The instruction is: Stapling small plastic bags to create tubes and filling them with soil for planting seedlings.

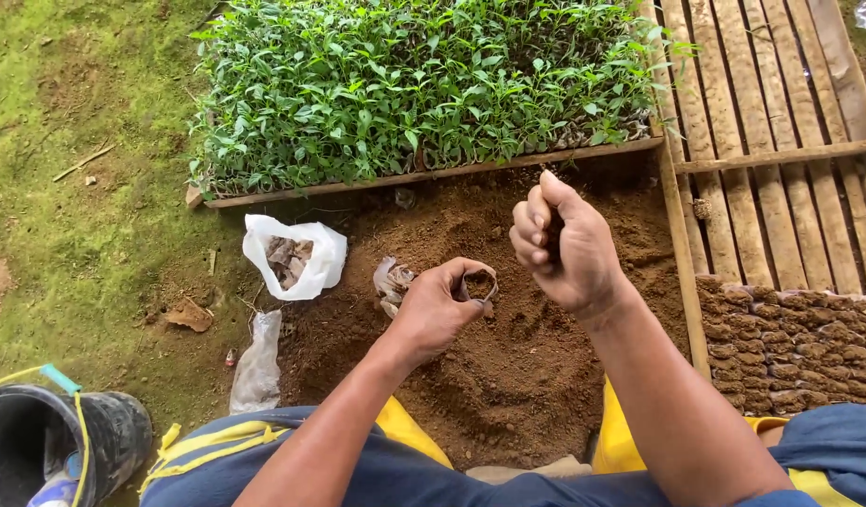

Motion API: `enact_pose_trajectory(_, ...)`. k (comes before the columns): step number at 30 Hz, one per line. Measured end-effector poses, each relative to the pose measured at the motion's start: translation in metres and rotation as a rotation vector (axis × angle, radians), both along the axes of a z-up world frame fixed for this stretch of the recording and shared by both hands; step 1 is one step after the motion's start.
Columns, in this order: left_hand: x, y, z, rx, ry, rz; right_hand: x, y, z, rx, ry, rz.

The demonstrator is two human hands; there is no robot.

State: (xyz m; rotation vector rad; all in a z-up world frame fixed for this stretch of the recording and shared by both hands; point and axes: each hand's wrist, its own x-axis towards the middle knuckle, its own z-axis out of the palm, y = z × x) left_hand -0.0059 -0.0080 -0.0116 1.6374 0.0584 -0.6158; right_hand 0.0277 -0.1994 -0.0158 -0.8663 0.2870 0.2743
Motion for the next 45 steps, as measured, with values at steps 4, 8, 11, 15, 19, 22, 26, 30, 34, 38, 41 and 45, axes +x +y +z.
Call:
enact_pose_trajectory(4, -0.008, -0.002, 0.004, -0.010, -0.009, -0.020, -0.011, 0.023, 0.024, -0.042, -0.140, -0.035)
enact_pose_trajectory(8, -0.013, -0.003, -0.006, -0.049, -0.009, -0.018, -0.016, 0.041, 0.015, -0.094, -0.248, -0.030)
enact_pose_trajectory(11, -0.010, -0.002, -0.009, 0.005, 0.016, -0.052, -0.019, 0.047, 0.016, -0.110, -0.310, -0.035)
enact_pose_trajectory(15, -0.005, -0.004, 0.003, 0.053, 0.007, -0.058, -0.020, 0.048, 0.017, -0.108, -0.368, -0.043)
enact_pose_trajectory(19, -0.002, 0.000, 0.013, 0.011, 0.027, -0.045, -0.023, 0.041, 0.044, -0.235, -0.433, 0.101)
enact_pose_trajectory(22, 0.000, 0.003, 0.023, -0.045, 0.053, -0.026, -0.016, 0.021, 0.056, -0.667, -0.565, 0.339)
enact_pose_trajectory(26, 0.013, 0.004, 0.027, -0.126, 0.037, 0.034, -0.010, 0.011, 0.058, -0.650, -0.617, 0.409)
enact_pose_trajectory(30, 0.020, 0.008, 0.028, -0.144, 0.014, 0.076, -0.008, 0.009, 0.059, -0.723, -0.567, 0.476)
enact_pose_trajectory(34, 0.018, 0.009, 0.010, -0.160, 0.016, 0.085, -0.010, 0.017, 0.074, -0.717, -0.456, 0.519)
enact_pose_trajectory(38, 0.019, 0.012, 0.018, -0.171, 0.046, 0.088, -0.010, 0.014, 0.067, -0.630, -0.483, 0.509)
enact_pose_trajectory(41, 0.020, 0.011, 0.012, -0.215, 0.014, 0.100, -0.011, 0.016, 0.064, -0.697, -0.464, 0.546)
enact_pose_trajectory(45, 0.020, 0.013, 0.005, -0.256, 0.045, 0.083, -0.011, 0.014, 0.059, -0.635, -0.476, 0.569)
